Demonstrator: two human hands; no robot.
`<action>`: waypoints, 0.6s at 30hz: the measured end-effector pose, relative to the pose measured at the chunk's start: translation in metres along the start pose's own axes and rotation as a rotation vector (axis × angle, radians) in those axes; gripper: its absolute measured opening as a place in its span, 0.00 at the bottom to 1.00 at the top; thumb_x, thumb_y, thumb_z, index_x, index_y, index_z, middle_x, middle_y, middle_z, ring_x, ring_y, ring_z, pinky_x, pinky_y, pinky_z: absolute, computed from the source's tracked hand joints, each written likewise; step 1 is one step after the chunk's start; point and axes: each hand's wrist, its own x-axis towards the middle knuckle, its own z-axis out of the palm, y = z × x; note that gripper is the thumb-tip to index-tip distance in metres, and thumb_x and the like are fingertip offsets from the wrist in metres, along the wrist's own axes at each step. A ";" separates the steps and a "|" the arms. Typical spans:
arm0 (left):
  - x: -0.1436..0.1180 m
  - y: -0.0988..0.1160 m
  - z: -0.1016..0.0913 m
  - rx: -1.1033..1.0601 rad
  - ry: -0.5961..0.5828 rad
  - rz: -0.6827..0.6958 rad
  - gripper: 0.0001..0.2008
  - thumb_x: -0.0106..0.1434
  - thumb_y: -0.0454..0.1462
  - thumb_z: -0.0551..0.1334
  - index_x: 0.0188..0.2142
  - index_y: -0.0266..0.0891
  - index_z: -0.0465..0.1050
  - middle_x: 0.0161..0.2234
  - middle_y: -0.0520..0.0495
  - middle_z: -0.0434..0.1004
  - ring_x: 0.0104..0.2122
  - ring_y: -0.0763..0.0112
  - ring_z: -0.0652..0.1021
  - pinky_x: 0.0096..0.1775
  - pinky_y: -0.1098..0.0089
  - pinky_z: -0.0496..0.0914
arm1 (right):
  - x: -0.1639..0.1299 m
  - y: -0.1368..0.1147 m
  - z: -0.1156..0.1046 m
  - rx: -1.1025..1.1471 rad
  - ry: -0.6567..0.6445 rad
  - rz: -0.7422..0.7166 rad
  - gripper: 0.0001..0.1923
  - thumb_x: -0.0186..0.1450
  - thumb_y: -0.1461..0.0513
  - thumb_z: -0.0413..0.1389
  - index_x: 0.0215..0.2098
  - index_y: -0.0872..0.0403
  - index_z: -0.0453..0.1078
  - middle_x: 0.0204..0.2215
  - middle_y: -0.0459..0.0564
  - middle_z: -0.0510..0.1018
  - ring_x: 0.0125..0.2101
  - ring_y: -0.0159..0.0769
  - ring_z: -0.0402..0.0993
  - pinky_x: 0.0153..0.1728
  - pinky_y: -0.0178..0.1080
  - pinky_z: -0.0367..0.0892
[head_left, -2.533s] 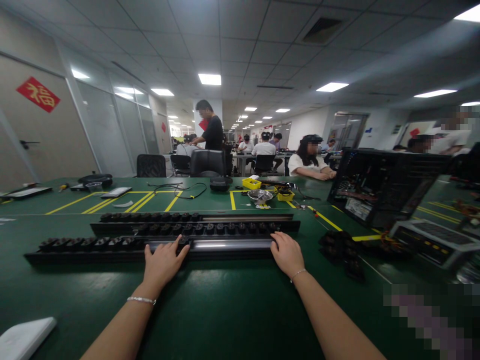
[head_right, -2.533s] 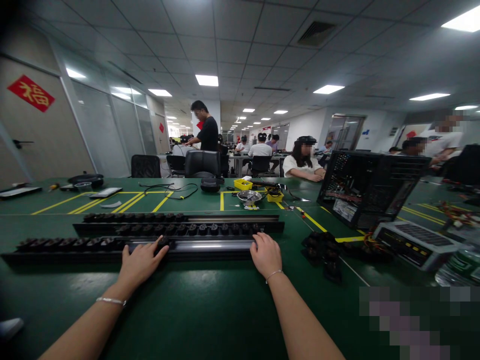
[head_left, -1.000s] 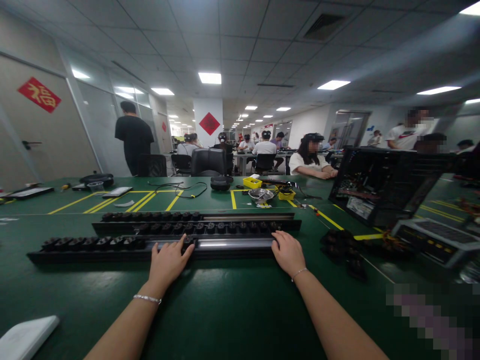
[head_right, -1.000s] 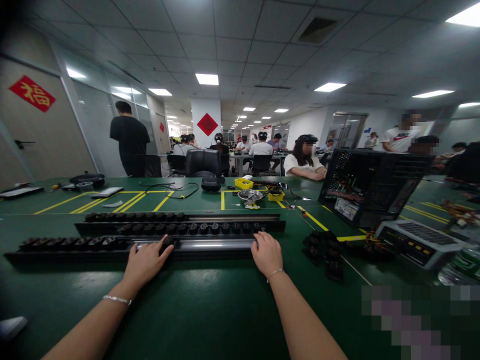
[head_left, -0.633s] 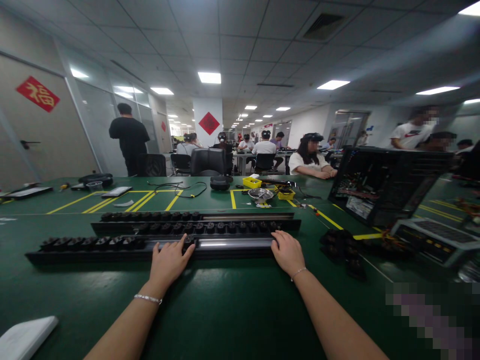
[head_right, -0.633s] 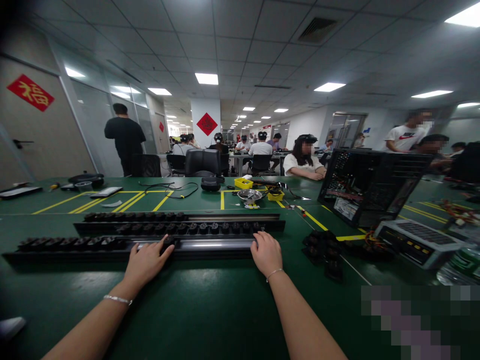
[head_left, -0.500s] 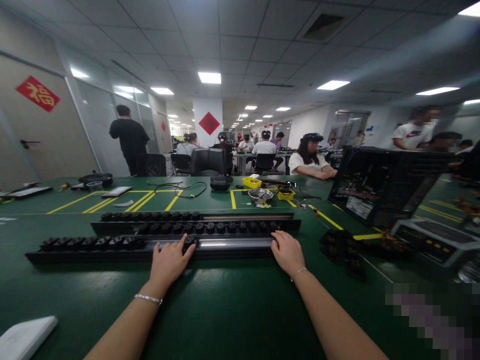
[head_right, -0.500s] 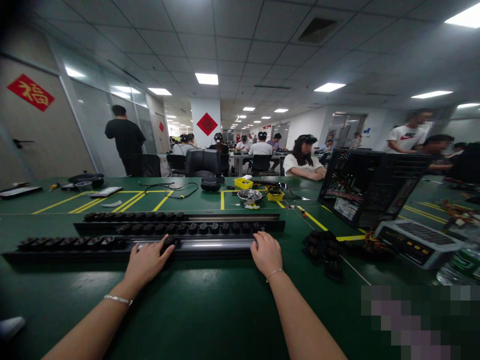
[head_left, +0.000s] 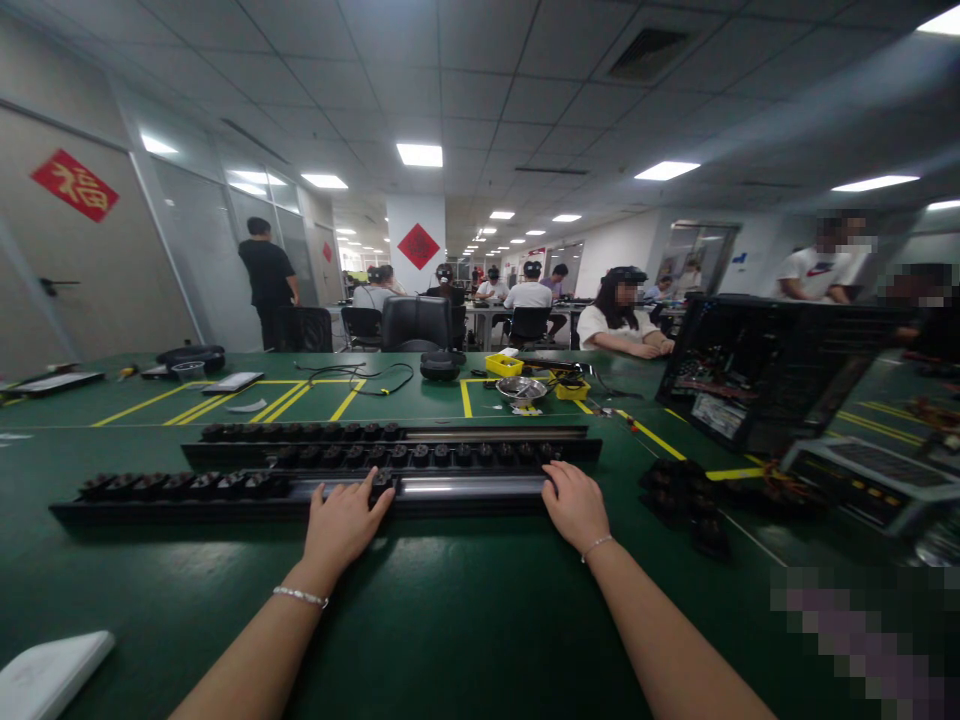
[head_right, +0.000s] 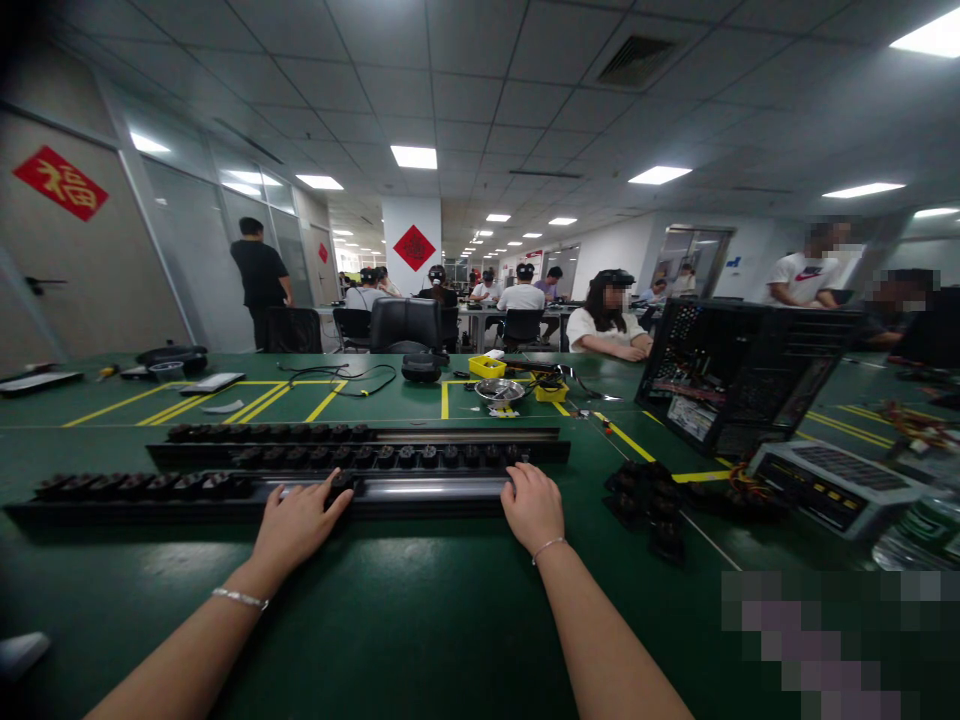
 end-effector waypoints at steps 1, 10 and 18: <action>0.000 0.000 0.000 -0.003 -0.002 -0.002 0.32 0.61 0.54 0.40 0.57 0.40 0.58 0.45 0.41 0.75 0.47 0.57 0.71 0.53 0.50 0.50 | 0.000 0.000 0.000 0.000 -0.001 0.001 0.20 0.62 0.61 0.43 0.47 0.55 0.69 0.49 0.52 0.71 0.51 0.39 0.63 0.51 0.42 0.56; -0.001 0.003 -0.003 -0.010 -0.014 0.000 0.33 0.61 0.54 0.39 0.58 0.41 0.58 0.45 0.41 0.75 0.46 0.58 0.71 0.53 0.51 0.50 | 0.000 0.000 0.000 0.004 -0.013 0.007 0.20 0.62 0.61 0.43 0.48 0.55 0.69 0.50 0.52 0.71 0.52 0.38 0.62 0.52 0.42 0.55; -0.001 0.006 -0.006 -0.001 -0.012 -0.008 0.32 0.61 0.54 0.40 0.57 0.42 0.59 0.44 0.42 0.76 0.46 0.57 0.71 0.52 0.53 0.52 | 0.000 0.000 -0.002 0.008 -0.018 0.011 0.20 0.62 0.61 0.43 0.48 0.55 0.69 0.50 0.52 0.71 0.52 0.38 0.62 0.52 0.41 0.55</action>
